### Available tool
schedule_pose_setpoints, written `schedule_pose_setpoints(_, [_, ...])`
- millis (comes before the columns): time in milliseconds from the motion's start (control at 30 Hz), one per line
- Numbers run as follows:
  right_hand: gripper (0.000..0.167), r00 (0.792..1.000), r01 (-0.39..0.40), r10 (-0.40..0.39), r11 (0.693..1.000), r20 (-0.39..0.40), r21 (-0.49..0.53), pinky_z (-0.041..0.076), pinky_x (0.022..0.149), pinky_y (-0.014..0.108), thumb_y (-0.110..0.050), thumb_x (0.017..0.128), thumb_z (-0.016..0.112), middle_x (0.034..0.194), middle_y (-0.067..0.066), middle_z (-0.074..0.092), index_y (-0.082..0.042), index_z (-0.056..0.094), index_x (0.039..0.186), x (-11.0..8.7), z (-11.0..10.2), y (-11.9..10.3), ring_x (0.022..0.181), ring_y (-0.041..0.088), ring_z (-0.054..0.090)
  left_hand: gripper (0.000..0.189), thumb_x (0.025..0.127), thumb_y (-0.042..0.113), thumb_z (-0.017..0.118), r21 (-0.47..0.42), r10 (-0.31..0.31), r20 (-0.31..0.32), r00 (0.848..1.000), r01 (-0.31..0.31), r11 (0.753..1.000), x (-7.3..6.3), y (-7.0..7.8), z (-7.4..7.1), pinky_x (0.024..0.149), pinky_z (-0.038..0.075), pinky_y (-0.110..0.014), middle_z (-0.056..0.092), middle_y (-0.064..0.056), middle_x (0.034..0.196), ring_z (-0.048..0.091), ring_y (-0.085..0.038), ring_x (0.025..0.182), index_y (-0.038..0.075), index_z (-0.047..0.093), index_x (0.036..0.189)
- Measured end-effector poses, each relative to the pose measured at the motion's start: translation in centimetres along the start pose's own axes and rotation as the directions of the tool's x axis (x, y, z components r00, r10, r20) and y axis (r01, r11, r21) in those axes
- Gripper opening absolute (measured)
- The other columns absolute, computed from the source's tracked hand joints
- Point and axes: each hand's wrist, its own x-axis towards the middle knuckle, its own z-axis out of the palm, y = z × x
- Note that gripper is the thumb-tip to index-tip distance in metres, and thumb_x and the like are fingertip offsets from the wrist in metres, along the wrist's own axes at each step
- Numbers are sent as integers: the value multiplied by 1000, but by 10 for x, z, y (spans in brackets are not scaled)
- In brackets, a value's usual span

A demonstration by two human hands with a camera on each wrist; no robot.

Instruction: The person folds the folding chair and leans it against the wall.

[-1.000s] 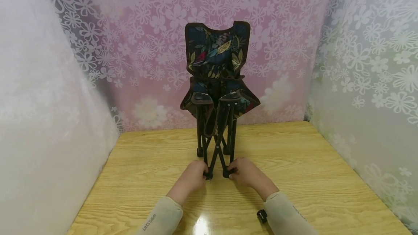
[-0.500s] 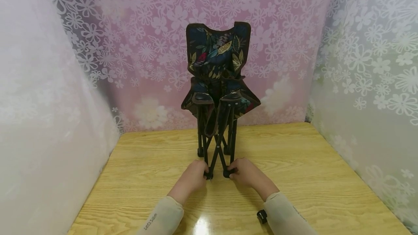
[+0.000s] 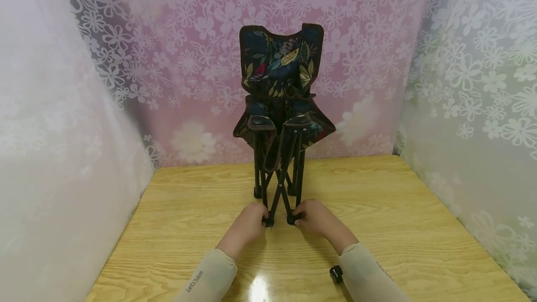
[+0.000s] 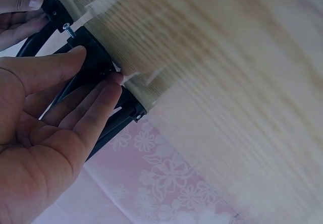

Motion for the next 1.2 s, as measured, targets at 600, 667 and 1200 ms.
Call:
schedule_pose_setpoints(600, [22, 1000, -18, 18, 1000, 2, 19, 64, 90, 46, -4, 92, 81, 121, 17, 76, -2, 81, 113, 4, 1, 3, 104, 30, 77, 20, 91, -9, 72, -2, -18, 8, 1000, 18, 1000, 3, -2, 1, 88, 64, -42, 76, -21, 116, 73, -35, 110, -5, 77, 110])
schedule_pose_setpoints(667, [21, 1000, -23, 23, 1000, 1, 21, 64, 90, 46, -4, 92, 81, 121, 17, 76, -2, 81, 113, 5, 1, 3, 105, 30, 77, 20, 92, -8, 72, -5, -23, 12, 1000, 23, 1000, 3, -1, 0, 89, 64, -43, 75, -21, 118, 73, -35, 112, -5, 77, 111])
schedule_pose_setpoints(1200, [21, 999, -35, 35, 999, 3, 23, 65, 88, 42, -5, 93, 81, 119, 15, 77, -3, 81, 113, 8, 2, 5, 102, 26, 77, 19, 92, -7, 72, -9, -25, 15, 1000, 25, 1000, 7, -2, -1, 93, 63, -45, 75, -22, 118, 71, -37, 115, -5, 77, 110])
